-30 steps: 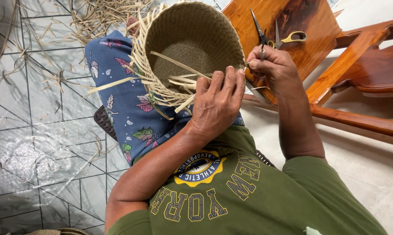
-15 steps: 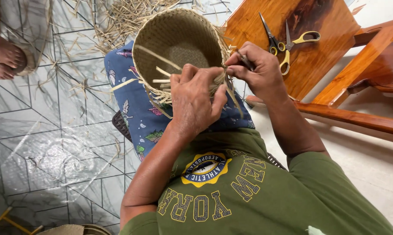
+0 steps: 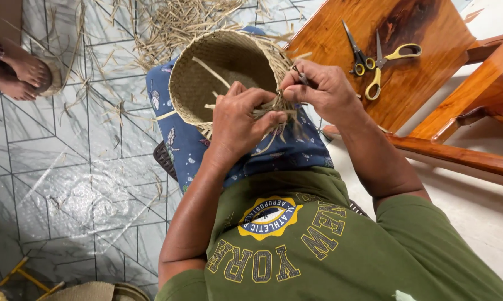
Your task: Weaving a hat from dried palm fibers and trimming the edges with scissors
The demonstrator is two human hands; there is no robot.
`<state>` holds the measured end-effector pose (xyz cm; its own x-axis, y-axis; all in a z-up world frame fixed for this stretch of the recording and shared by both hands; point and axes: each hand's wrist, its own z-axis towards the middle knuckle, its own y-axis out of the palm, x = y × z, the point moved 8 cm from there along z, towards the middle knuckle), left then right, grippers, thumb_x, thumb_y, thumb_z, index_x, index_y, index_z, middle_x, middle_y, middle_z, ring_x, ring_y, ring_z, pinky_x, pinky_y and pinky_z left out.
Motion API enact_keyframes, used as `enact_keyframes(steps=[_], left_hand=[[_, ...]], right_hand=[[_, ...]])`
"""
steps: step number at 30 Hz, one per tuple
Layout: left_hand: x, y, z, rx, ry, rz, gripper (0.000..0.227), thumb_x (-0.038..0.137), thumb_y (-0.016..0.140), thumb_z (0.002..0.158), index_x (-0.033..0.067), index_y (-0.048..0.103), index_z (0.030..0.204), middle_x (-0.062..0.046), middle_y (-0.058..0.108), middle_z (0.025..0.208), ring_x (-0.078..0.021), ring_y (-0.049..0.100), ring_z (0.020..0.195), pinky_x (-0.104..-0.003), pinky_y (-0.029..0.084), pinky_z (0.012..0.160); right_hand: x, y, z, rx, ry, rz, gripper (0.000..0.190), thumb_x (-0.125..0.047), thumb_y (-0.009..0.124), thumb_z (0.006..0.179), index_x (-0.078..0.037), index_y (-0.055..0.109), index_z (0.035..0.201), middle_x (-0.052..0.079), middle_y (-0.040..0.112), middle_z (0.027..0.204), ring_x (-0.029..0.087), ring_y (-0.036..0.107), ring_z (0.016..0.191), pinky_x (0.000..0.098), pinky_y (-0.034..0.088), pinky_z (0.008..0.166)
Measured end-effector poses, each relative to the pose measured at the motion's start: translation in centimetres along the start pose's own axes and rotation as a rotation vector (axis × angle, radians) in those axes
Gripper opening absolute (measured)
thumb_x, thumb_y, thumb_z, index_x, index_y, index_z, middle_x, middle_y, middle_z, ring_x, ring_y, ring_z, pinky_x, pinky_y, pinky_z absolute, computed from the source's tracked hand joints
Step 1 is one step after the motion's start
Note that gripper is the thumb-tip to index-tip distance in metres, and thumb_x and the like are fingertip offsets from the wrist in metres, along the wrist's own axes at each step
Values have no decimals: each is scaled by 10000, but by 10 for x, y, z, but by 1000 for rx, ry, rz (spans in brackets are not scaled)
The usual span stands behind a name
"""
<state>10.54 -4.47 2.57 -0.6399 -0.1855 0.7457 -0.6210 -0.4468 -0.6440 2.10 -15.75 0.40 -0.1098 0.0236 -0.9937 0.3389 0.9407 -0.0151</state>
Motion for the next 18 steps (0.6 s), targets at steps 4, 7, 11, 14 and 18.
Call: enact_keyframes(steps=[4,7,11,14,18], left_hand=[[3,-13,-2,2,-107,-232,421,449,657,765,56,690,911,-35,605,723,-141,481,716,-280,427,649],[0,-16,-3,31,-142,-252,282,309,659,794,50,709,895,-43,593,721,-140,457,701,-251,420,598],[4,-13,-6,88,-58,-168,136,160,694,710,67,699,809,-10,608,665,-146,444,678,-273,415,652],[1,-10,-7,97,-43,-168,69,139,703,713,86,701,757,13,604,639,-134,420,673,-276,383,654],[4,-15,-8,59,-8,-216,81,116,714,728,74,700,797,-2,626,671,-156,425,697,-301,399,675]], right_hand=[[-23,7,0,34,-114,-209,149,113,652,817,-7,613,897,28,519,834,79,428,682,191,347,611],[-35,13,-3,41,-211,-307,292,217,578,704,4,625,899,40,504,866,108,480,713,206,406,621],[-31,17,-4,70,-240,-387,145,94,608,745,-12,582,841,58,485,872,147,430,759,252,357,658],[-15,15,2,7,-172,-263,85,23,609,806,-40,559,832,39,479,837,112,399,708,226,328,620],[-5,11,10,-88,-9,103,38,17,615,843,-9,593,858,-1,485,777,56,395,653,155,307,588]])
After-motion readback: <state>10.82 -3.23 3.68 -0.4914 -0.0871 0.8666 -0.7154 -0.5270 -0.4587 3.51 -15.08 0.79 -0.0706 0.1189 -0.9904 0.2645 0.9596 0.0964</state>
